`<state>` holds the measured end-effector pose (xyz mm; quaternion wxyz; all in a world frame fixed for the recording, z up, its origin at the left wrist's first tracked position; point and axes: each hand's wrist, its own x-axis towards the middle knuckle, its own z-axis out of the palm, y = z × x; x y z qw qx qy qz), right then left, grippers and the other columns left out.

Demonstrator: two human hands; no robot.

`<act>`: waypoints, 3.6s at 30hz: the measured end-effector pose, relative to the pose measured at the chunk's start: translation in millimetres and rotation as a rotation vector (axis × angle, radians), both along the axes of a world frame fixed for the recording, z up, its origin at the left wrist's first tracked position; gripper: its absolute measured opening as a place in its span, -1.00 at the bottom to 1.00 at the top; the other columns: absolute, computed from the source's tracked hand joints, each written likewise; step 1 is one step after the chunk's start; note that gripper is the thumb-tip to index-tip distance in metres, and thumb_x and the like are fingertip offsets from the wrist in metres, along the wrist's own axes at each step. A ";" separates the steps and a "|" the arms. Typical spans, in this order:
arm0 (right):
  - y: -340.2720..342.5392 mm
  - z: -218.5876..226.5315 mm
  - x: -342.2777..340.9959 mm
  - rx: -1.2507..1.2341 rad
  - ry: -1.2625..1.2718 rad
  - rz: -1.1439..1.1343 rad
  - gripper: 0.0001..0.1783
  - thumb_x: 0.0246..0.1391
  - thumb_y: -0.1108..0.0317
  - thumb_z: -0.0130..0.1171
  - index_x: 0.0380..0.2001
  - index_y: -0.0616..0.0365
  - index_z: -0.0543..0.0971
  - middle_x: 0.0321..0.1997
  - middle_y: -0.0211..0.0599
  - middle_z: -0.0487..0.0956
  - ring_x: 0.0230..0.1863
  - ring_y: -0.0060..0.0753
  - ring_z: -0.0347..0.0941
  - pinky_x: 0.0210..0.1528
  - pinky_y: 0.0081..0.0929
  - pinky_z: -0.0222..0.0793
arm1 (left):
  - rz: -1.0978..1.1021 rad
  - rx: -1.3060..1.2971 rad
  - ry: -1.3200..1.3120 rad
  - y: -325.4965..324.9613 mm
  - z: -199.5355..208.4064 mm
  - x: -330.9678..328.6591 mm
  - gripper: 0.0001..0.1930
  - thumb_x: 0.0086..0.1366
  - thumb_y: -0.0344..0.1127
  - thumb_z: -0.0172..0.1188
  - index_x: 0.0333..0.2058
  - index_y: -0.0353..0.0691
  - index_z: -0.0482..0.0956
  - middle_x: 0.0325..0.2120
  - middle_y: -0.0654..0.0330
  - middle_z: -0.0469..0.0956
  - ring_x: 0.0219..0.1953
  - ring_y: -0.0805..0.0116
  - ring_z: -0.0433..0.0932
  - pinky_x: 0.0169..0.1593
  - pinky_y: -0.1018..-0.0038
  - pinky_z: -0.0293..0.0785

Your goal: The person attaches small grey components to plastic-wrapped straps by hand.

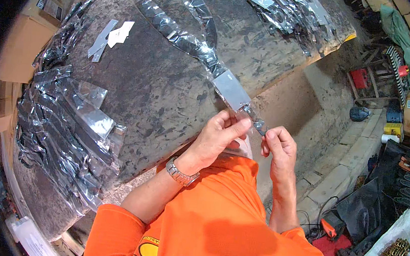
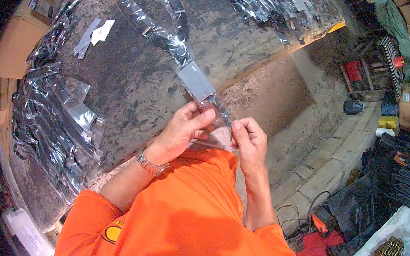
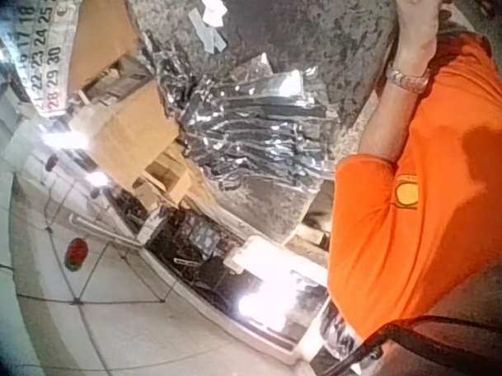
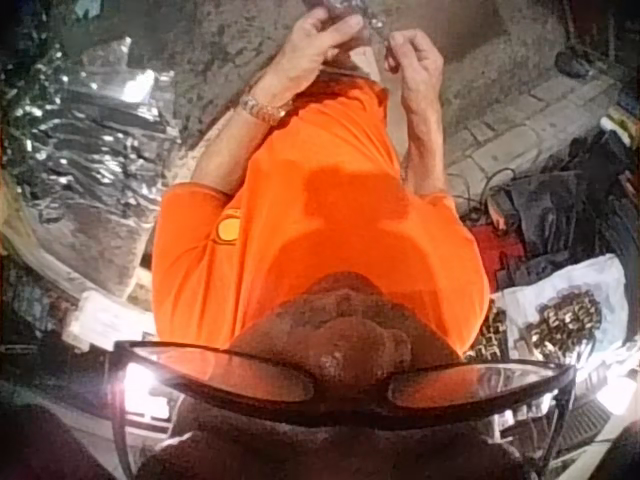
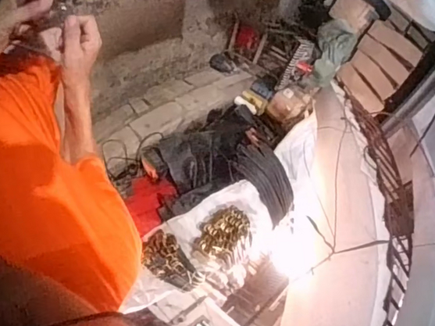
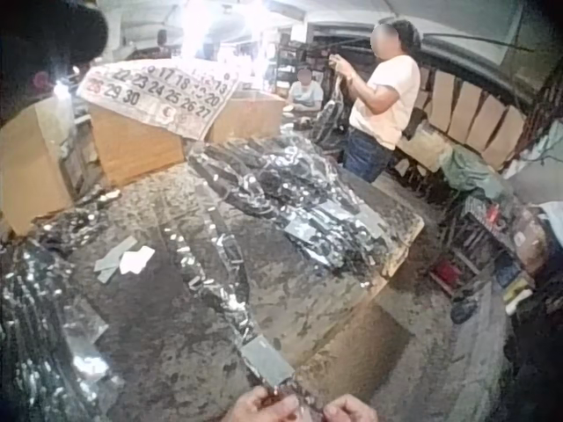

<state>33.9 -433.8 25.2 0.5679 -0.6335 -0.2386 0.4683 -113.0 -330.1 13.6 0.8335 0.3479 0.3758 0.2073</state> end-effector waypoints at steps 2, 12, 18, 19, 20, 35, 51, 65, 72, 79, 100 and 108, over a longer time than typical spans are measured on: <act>-0.6 -2.7 1.7 0.000 -0.027 0.015 -0.74 0.28 0.22 0.12 -0.43 0.14 0.50 -0.61 -0.53 0.41 -0.57 -0.70 0.27 -0.48 -0.66 0.21 | 0.039 -0.098 0.011 2.1 -0.3 0.8 -0.72 0.35 -0.04 0.20 -0.20 -0.13 0.53 -0.38 0.42 0.53 -0.38 0.66 0.47 -0.32 0.65 0.40; 0.3 -2.4 9.4 0.011 -0.079 -0.040 -0.72 0.30 0.19 0.11 -0.44 0.13 0.49 -0.58 -0.54 0.40 -0.57 -0.70 0.24 -0.49 -0.65 0.17 | -0.196 -0.035 -0.041 3.4 -10.7 10.9 -0.76 0.31 -0.12 0.27 -0.40 -0.16 0.62 -0.51 0.45 0.50 -0.46 0.66 0.42 -0.36 0.64 0.34; -2.7 -9.9 15.7 0.046 -0.072 -0.054 -0.73 0.32 0.21 0.09 -0.42 0.14 0.50 -0.58 -0.57 0.40 -0.56 -0.74 0.24 -0.49 -0.69 0.19 | -0.321 -0.039 -0.040 13.9 -2.3 4.0 -0.75 0.28 -0.11 0.31 -0.39 -0.18 0.62 -0.53 0.45 0.46 -0.48 0.66 0.33 -0.40 0.65 0.24; -1.9 -10.5 15.1 0.049 -0.070 -0.053 -0.73 0.32 0.21 0.09 -0.42 0.14 0.50 -0.58 -0.57 0.40 -0.56 -0.74 0.24 -0.49 -0.69 0.19 | -0.325 -0.040 -0.056 15.4 -3.9 4.2 -0.74 0.28 -0.10 0.31 -0.39 -0.19 0.63 -0.53 0.44 0.46 -0.48 0.66 0.33 -0.41 0.65 0.24; -1.3 -10.9 14.2 0.045 -0.097 -0.075 -0.73 0.32 0.21 0.10 -0.42 0.14 0.50 -0.58 -0.58 0.39 -0.56 -0.74 0.23 -0.49 -0.69 0.19 | -0.331 -0.042 -0.071 16.3 -5.5 4.3 -0.73 0.27 -0.10 0.31 -0.39 -0.20 0.63 -0.53 0.44 0.46 -0.49 0.65 0.33 -0.41 0.65 0.23; -8.4 -5.7 -7.9 0.013 -0.151 -0.119 -0.91 0.15 0.47 0.26 -0.31 0.19 0.55 -0.48 -0.66 0.44 -0.47 -0.84 0.25 -0.43 -0.79 0.17 | -0.269 0.073 0.007 13.2 -10.6 13.9 -0.75 0.29 -0.07 0.29 -0.39 -0.13 0.61 -0.55 0.45 0.45 -0.53 0.69 0.28 -0.48 0.65 0.15; -9.7 0.2 15.2 -0.003 -0.159 -0.148 -0.74 0.23 0.26 0.19 -0.07 0.12 0.52 -0.37 -0.56 0.51 -0.42 -0.76 0.36 -0.43 -0.71 0.26 | -0.137 0.064 0.051 2.7 -13.0 17.9 -0.66 0.33 0.02 0.19 -0.46 -0.11 0.59 -0.56 0.43 0.50 -0.50 0.67 0.39 -0.41 0.64 0.28; -29.8 12.7 12.2 -0.125 -0.005 0.074 -0.75 0.21 0.43 0.11 -0.04 0.22 0.49 -0.37 -0.50 0.57 -0.38 -0.72 0.43 -0.35 -0.70 0.33 | 0.161 -0.075 -0.138 14.8 -5.4 10.2 -0.77 0.34 -0.39 0.19 -0.06 -0.16 0.43 -0.22 0.30 0.61 -0.23 0.52 0.62 -0.24 0.56 0.60; -31.0 9.0 0.8 -0.157 -0.036 0.074 -0.72 0.24 0.36 0.13 -0.02 0.22 0.48 -0.46 -0.45 0.58 -0.47 -0.67 0.48 -0.41 -0.67 0.33 | 0.124 -0.081 -0.098 19.9 -0.6 13.8 -0.74 0.34 -0.38 0.18 -0.03 -0.21 0.40 -0.14 0.19 0.61 -0.17 0.38 0.64 -0.19 0.45 0.63; -42.7 18.8 4.8 -0.105 0.096 0.213 -0.77 0.24 0.47 0.08 -0.06 0.30 0.45 -0.35 -0.38 0.59 -0.33 -0.65 0.49 -0.26 -0.63 0.41 | 0.336 -0.192 -0.458 101.2 1.5 -1.4 -0.66 0.36 -0.38 0.09 0.06 -0.41 0.40 0.01 -0.07 0.51 0.04 0.09 0.53 -0.02 0.14 0.56; 76.8 143.9 29.6 0.484 -0.054 0.099 -0.77 0.22 0.50 0.06 -0.06 0.29 0.44 -0.26 -0.24 0.60 -0.37 -0.56 0.51 -0.29 -0.58 0.44 | -0.222 0.287 -0.700 260.6 303.1 12.2 -0.73 0.35 -0.17 0.15 -0.10 -0.22 0.48 -0.34 0.13 0.62 -0.42 0.34 0.64 -0.47 0.56 0.58; 190.4 166.7 79.5 0.617 -0.292 0.066 -0.73 0.26 0.30 0.09 -0.06 0.21 0.48 -0.46 -0.35 0.61 -0.50 -0.60 0.49 -0.44 -0.64 0.31 | 0.026 0.569 -0.736 344.7 342.8 73.6 -0.78 0.34 -0.18 0.15 -0.19 -0.21 0.52 -0.42 0.18 0.59 -0.51 0.39 0.62 -0.62 0.67 0.51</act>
